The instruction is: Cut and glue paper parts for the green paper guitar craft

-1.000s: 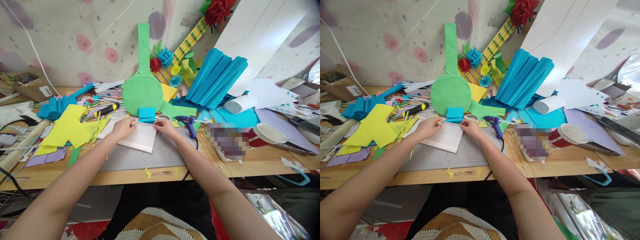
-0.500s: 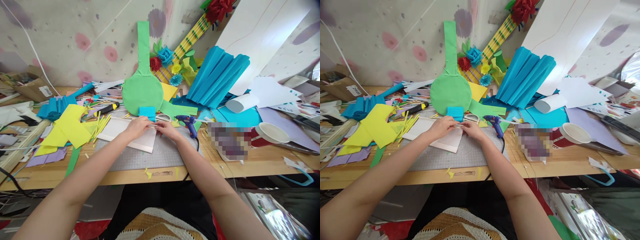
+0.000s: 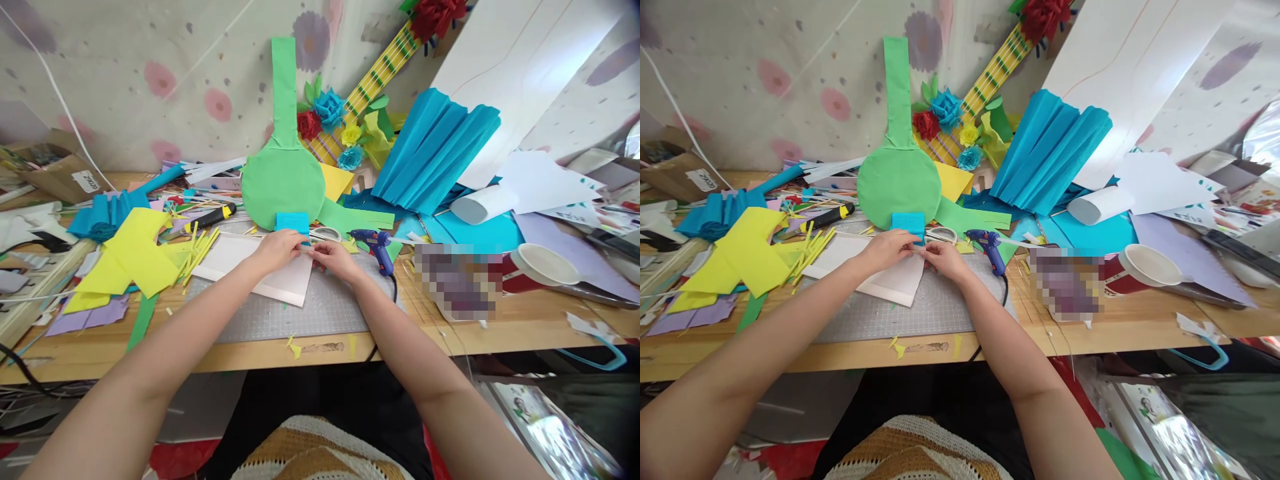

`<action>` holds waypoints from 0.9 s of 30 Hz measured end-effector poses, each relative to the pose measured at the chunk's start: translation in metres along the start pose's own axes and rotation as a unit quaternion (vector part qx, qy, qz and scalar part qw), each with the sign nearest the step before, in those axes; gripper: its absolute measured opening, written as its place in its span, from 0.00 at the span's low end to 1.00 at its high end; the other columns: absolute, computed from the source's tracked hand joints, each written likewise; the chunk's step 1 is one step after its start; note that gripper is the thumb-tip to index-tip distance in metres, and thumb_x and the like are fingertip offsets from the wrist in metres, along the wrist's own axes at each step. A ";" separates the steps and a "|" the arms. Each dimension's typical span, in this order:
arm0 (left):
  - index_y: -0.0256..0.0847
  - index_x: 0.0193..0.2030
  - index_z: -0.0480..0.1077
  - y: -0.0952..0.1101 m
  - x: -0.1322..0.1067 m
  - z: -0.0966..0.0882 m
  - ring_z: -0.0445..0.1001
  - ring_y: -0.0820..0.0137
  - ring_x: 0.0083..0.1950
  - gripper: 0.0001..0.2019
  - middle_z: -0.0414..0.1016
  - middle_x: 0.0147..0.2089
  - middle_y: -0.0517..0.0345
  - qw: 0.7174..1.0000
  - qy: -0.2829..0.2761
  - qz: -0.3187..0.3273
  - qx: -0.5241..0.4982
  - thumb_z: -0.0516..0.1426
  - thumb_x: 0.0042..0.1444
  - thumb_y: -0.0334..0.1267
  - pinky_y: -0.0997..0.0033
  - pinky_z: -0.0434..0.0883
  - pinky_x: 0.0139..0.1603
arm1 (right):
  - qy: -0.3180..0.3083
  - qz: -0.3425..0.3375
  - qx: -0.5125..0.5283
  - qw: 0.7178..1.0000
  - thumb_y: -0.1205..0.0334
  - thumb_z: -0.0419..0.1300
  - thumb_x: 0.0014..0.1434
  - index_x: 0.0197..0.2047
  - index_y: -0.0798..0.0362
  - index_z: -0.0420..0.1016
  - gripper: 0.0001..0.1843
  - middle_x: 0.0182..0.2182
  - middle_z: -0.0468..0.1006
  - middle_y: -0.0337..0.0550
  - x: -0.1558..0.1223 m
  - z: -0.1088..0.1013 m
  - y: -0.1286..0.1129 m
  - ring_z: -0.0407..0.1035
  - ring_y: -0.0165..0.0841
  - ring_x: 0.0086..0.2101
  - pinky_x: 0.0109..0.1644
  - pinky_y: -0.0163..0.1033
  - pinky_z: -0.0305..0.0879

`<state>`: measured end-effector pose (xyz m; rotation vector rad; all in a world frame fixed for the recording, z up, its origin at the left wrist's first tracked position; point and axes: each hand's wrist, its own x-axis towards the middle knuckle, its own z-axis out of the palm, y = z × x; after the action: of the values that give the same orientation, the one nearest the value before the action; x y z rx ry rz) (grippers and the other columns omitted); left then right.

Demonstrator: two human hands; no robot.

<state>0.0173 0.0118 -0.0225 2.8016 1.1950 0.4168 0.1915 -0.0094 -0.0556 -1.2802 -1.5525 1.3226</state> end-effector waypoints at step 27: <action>0.41 0.45 0.73 -0.039 0.047 -0.039 0.69 0.70 0.44 0.22 0.75 0.46 0.60 0.912 -0.362 -0.061 -0.185 0.55 0.44 0.49 0.79 0.61 0.39 | 0.041 -0.050 -0.022 0.998 0.56 0.57 0.49 0.30 0.53 0.70 0.09 0.21 0.72 0.37 0.001 0.001 0.002 0.67 0.28 0.23 0.27 0.34 0.63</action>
<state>0.0107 0.0704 0.0185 2.2024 0.9656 -0.3542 0.1906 -0.0092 -0.0573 -1.2520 -1.5754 1.1661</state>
